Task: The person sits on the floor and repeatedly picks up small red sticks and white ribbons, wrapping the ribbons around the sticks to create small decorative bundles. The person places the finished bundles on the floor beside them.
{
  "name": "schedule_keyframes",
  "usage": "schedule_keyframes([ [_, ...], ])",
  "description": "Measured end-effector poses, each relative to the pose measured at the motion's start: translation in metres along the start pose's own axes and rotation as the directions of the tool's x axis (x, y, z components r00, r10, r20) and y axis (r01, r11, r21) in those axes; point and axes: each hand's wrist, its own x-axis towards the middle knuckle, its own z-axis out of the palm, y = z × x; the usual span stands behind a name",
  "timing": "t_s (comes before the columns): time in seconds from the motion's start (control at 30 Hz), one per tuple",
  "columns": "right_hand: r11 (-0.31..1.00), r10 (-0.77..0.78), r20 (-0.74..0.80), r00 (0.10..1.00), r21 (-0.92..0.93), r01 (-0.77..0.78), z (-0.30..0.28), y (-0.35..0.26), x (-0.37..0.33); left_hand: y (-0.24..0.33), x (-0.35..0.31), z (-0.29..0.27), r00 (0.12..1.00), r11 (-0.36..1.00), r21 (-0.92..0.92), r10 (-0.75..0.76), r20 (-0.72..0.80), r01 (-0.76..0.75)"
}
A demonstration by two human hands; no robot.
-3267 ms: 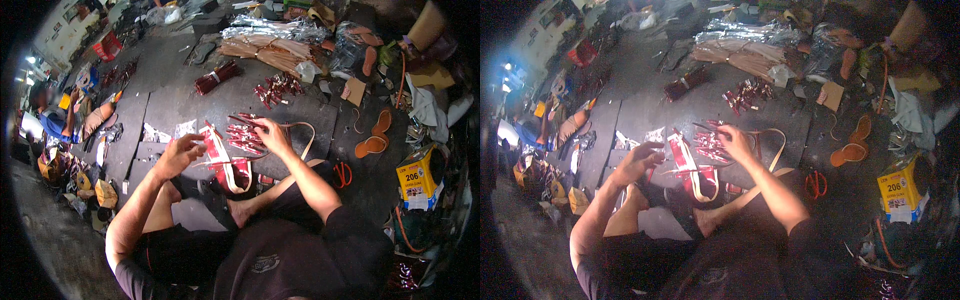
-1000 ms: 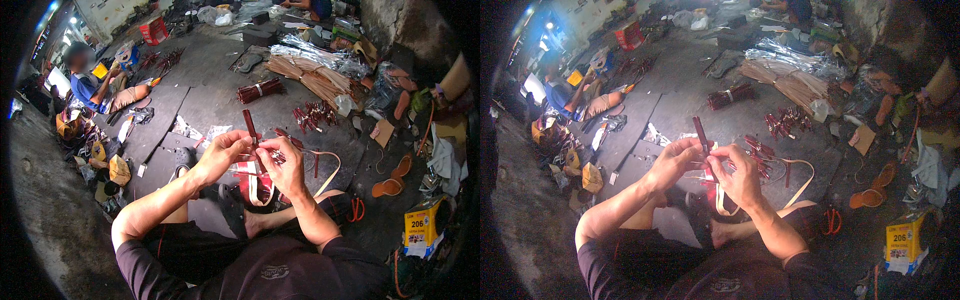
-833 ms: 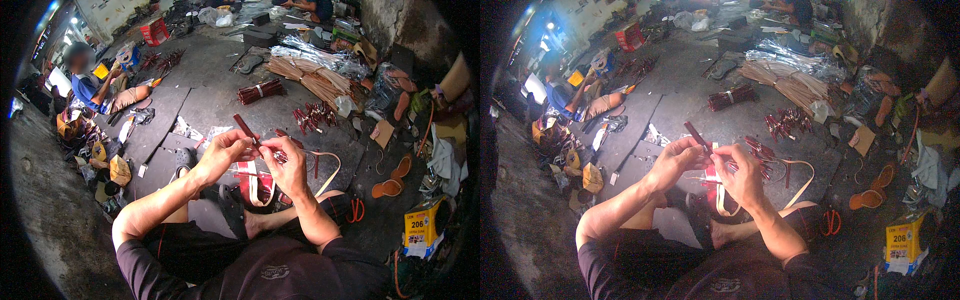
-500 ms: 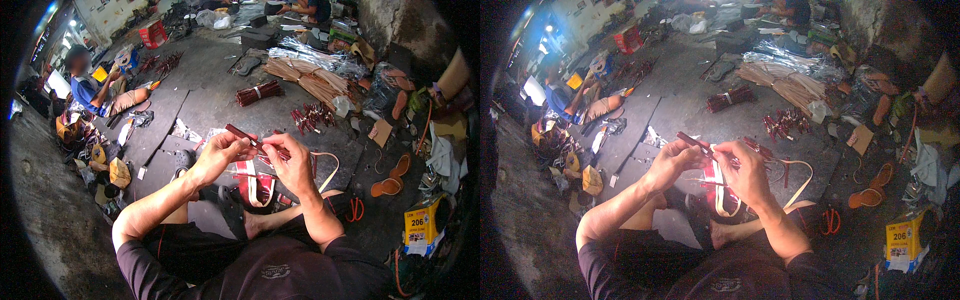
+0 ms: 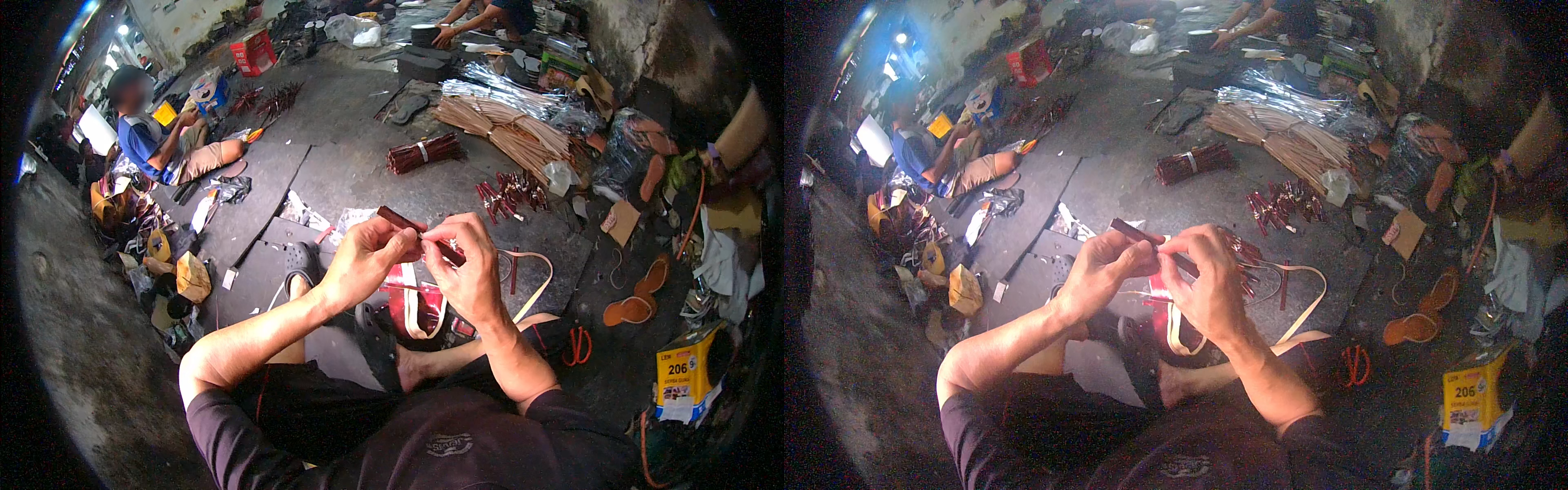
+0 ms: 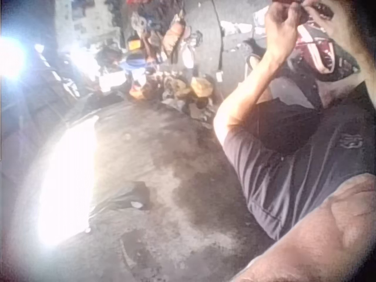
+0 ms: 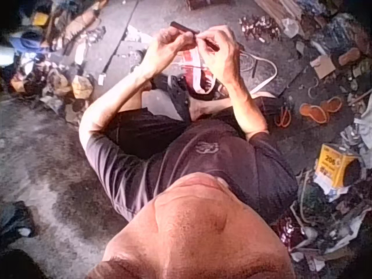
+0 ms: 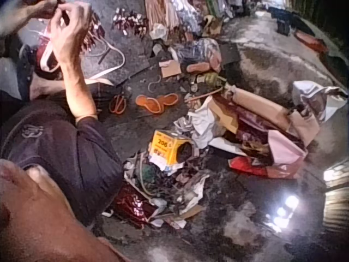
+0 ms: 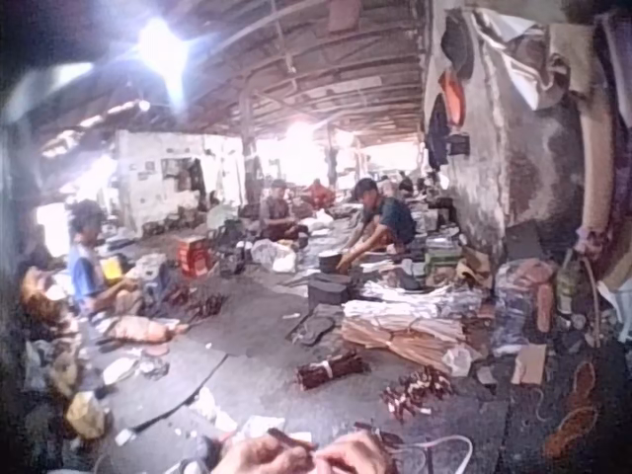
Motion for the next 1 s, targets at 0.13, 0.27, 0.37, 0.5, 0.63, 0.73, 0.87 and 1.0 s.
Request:
schedule_keyframes([
  [0.13, 0.998, 0.056, -0.002, 0.998, 0.043, -0.056, 0.006, 0.002, -0.001, -0.001, -0.002, 0.000, 0.999, 0.995, 0.094, 0.012, -0.032, -0.009],
  [0.27, 0.990, 0.048, 0.057, 0.997, 0.126, -0.055, 0.008, 0.011, -0.002, 0.008, -0.003, -0.001, 1.000, 0.985, 0.172, -0.001, -0.023, 0.005],
  [0.37, 0.992, -0.060, 0.097, 0.993, 0.120, 0.049, 0.005, 0.018, 0.003, 0.000, -0.001, -0.002, 1.000, 0.994, 0.104, -0.010, -0.027, 0.013],
  [0.5, 0.994, -0.102, 0.128, 0.987, 0.058, 0.095, 0.004, 0.019, 0.004, 0.003, -0.001, -0.006, 1.000, 0.988, 0.155, 0.010, -0.021, -0.007],
  [0.63, 0.981, 0.000, 0.111, 0.994, 0.192, -0.022, 0.003, 0.021, -0.002, 0.002, 0.001, -0.008, 0.999, 0.974, 0.224, 0.045, 0.017, -0.048],
  [0.73, 0.816, 0.329, 0.063, 0.942, 0.482, -0.317, 0.010, 0.015, -0.011, 0.003, 0.003, -0.004, 0.998, 0.983, 0.167, 0.068, 0.018, -0.070],
  [0.87, 0.748, 0.470, 0.280, 0.837, 0.378, -0.546, 0.000, 0.011, -0.004, -0.004, 0.002, 0.003, 0.987, 0.983, 0.107, 0.154, -0.055, -0.147],
  [1.0, 0.805, 0.438, 0.302, 0.847, 0.288, -0.519, 0.009, 0.022, -0.009, -0.009, 0.003, 0.000, 0.983, 0.946, 0.292, 0.167, -0.069, -0.140],
])
